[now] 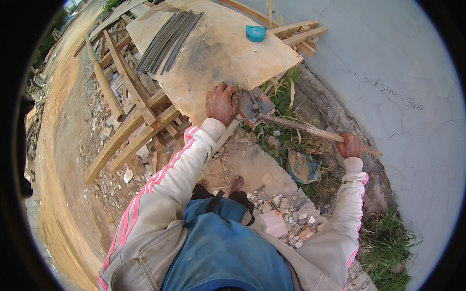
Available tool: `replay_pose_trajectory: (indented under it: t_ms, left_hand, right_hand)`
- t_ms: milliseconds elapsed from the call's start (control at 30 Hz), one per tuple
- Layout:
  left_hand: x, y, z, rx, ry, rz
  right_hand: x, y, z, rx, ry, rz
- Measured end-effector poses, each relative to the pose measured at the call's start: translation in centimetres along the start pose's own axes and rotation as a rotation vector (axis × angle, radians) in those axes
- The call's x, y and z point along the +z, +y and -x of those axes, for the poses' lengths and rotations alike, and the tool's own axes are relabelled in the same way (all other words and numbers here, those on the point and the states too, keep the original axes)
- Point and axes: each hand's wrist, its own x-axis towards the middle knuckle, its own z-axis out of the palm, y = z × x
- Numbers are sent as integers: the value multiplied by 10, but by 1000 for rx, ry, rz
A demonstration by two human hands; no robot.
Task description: The person uses a manual metal cutter to cut thin metal rods into shorter pieces. They repeatedly pick up a rod, position it in the cutter, and squeeze the handles to sever the rod, then place the cut piece aside.
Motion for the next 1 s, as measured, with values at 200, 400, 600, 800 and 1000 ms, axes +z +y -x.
replay_pose_trajectory:
  t_ms: [200,400,600,800,1000]
  left_hand:
    - [1,-2,-8,-6,-36,-24]
    - [5,-2,-7,-2,-26,-59]
    - [2,-1,-10,4,-69,-80]
    - [3,-1,-12,10,-61,-29]
    - [7,-2,-13,16,-102,2]
  right_hand:
    - [2,-25,55,171,47,8]
    - [15,-59,112,325,58,-34]
    - [11,-71,119,390,23,-9]
    - [-4,-174,194,621,80,24]
    - [-28,-275,229,799,-4,-73]
